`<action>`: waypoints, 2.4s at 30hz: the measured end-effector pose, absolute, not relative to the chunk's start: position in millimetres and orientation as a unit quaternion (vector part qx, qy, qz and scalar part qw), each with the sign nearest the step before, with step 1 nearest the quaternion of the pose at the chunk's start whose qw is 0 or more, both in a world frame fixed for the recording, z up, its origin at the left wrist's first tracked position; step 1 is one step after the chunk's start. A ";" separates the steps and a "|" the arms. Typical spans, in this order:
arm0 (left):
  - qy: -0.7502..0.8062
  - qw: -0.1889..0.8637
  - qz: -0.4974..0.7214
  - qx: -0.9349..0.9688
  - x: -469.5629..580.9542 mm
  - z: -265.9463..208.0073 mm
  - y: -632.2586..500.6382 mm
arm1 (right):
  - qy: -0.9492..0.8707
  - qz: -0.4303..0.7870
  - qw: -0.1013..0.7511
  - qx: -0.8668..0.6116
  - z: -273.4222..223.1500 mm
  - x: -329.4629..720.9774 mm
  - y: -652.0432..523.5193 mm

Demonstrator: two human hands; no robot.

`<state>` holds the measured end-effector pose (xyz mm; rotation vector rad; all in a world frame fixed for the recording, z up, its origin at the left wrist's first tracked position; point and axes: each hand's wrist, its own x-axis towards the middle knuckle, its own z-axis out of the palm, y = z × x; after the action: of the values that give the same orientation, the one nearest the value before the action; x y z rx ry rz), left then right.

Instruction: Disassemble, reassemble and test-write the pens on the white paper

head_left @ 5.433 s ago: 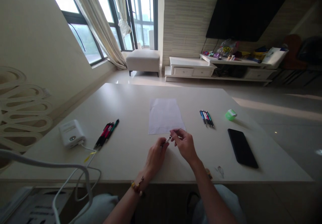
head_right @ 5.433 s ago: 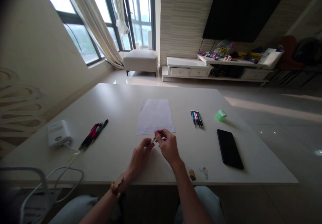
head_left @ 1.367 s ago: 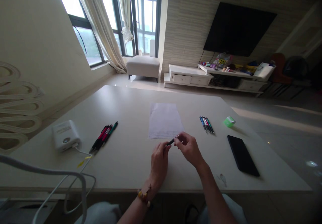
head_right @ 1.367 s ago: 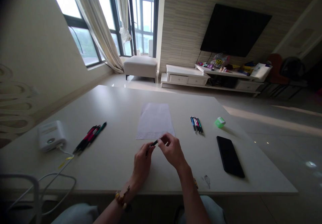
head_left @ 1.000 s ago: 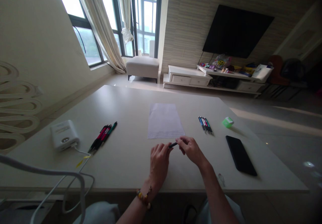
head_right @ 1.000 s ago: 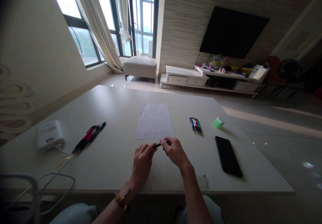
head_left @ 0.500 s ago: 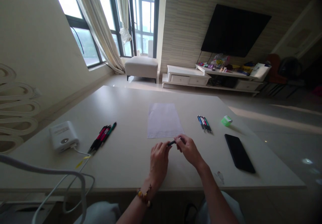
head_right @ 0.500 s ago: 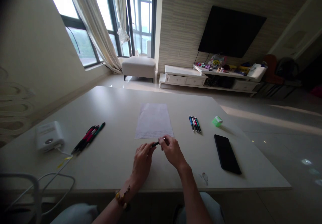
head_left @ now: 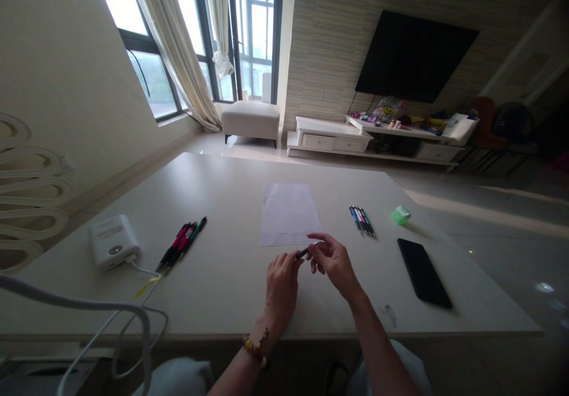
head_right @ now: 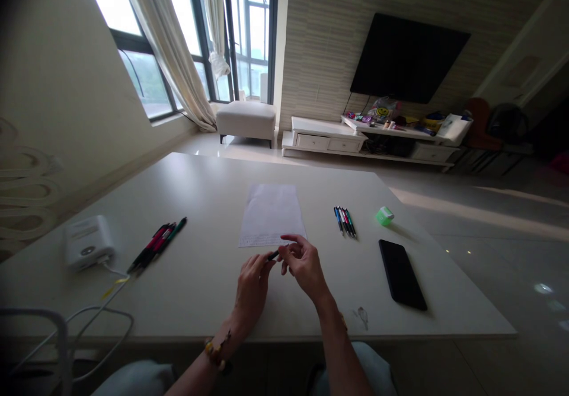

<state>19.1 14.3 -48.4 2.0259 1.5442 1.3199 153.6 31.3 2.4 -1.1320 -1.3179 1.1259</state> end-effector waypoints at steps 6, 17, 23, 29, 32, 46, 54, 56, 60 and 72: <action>0.538 0.161 0.480 0.674 17.9 -51.0 17.6 | -0.521 0.428 0.547 -0.496 -2.8 152.3 33.6; 0.532 0.157 0.491 0.672 17.8 -52.7 18.9 | -0.525 0.420 0.545 -0.501 -4.3 145.5 32.8; 0.534 0.150 0.493 0.670 17.8 -52.2 18.6 | -0.517 0.405 0.555 -0.510 -4.9 142.0 34.1; 0.537 0.155 0.495 0.665 18.4 -50.8 18.0 | -0.536 0.417 0.539 -0.499 -3.9 140.2 33.3; 0.535 0.160 0.492 0.668 18.6 -50.0 17.6 | -0.531 0.411 0.541 -0.506 -3.5 140.2 32.6; 0.532 0.161 0.500 0.664 18.8 -52.2 18.5 | -0.528 0.421 0.542 -0.501 -6.1 142.2 33.6; 0.531 0.162 0.499 0.665 19.0 -52.8 18.9 | -0.513 0.422 0.547 -0.509 -7.8 143.4 33.6; 0.531 0.164 0.498 0.666 19.0 -52.9 19.1 | -0.517 0.432 0.545 -0.499 -7.3 143.4 33.4; 0.532 0.168 0.498 0.664 18.9 -52.6 18.6 | -0.522 0.410 0.547 -0.510 -6.8 143.4 33.2; 0.530 0.150 0.493 0.674 18.6 -53.0 18.9 | -0.510 0.473 0.560 -0.449 -6.0 140.2 32.6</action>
<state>18.6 18.9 -53.0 1.9358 1.5230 1.4164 140.2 32.6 -6.0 -1.0585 -1.2027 1.1149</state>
